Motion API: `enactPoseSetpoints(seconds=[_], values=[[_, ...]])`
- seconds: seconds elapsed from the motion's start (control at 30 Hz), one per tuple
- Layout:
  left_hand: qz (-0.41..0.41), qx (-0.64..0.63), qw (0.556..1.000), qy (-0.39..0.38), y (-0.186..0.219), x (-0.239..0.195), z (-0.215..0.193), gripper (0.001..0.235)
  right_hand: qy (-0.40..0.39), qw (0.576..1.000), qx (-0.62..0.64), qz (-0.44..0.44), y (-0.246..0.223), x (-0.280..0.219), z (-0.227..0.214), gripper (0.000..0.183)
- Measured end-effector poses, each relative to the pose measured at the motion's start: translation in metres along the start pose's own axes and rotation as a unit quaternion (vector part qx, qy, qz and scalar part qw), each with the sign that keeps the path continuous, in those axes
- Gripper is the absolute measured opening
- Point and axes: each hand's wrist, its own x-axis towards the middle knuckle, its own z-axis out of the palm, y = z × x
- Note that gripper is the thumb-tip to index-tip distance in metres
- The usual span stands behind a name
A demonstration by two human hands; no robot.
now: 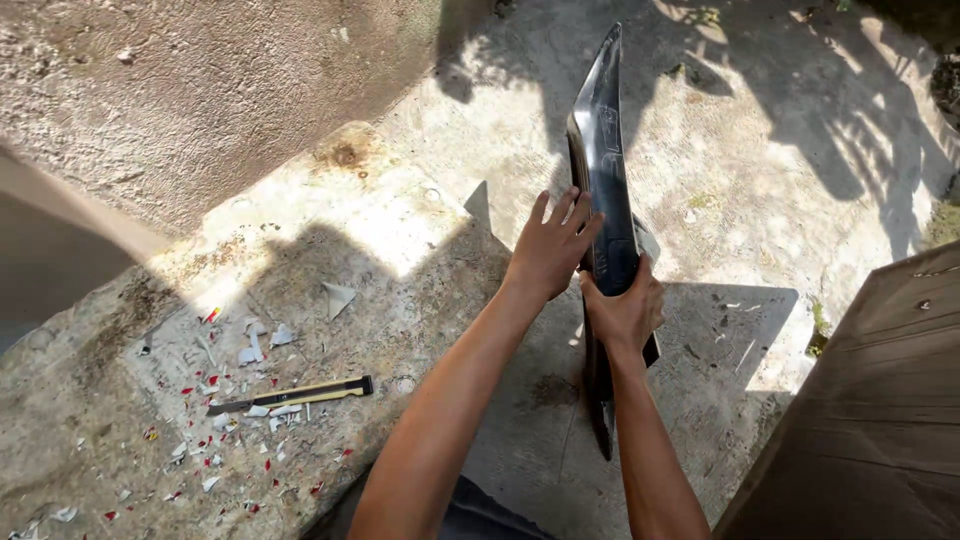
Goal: Removing old decals from a motorcycle fairing using a small scraper tool
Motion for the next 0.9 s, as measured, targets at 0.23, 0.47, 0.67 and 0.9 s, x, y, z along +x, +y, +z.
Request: enactPoseSetpoints(seconds=[0.23, 0.47, 0.67, 0.9], values=[[-0.025, -0.059, 0.989, -0.137, 0.039, 0.002, 0.045, 0.077, -0.014, 0.991, 0.016, 0.131, 0.064, 0.015, 0.07, 0.111], [-0.105, -0.244, 0.948, -0.175, 0.084, -0.025, 0.131, 0.078, 0.029, 0.968, -0.132, 0.21, 0.134, 0.048, 0.167, 0.083], [-0.15, -0.304, 0.92, -0.195, 0.092, -0.052, 0.126, 0.07, -0.013, 0.958, -0.129, 0.254, 0.118, 0.044, 0.179, 0.098], [-0.171, -0.32, 0.913, -0.189, 0.093, -0.067, 0.141, 0.07, -0.044, 0.955, -0.11, 0.272, 0.116, 0.03, 0.179, 0.111]])
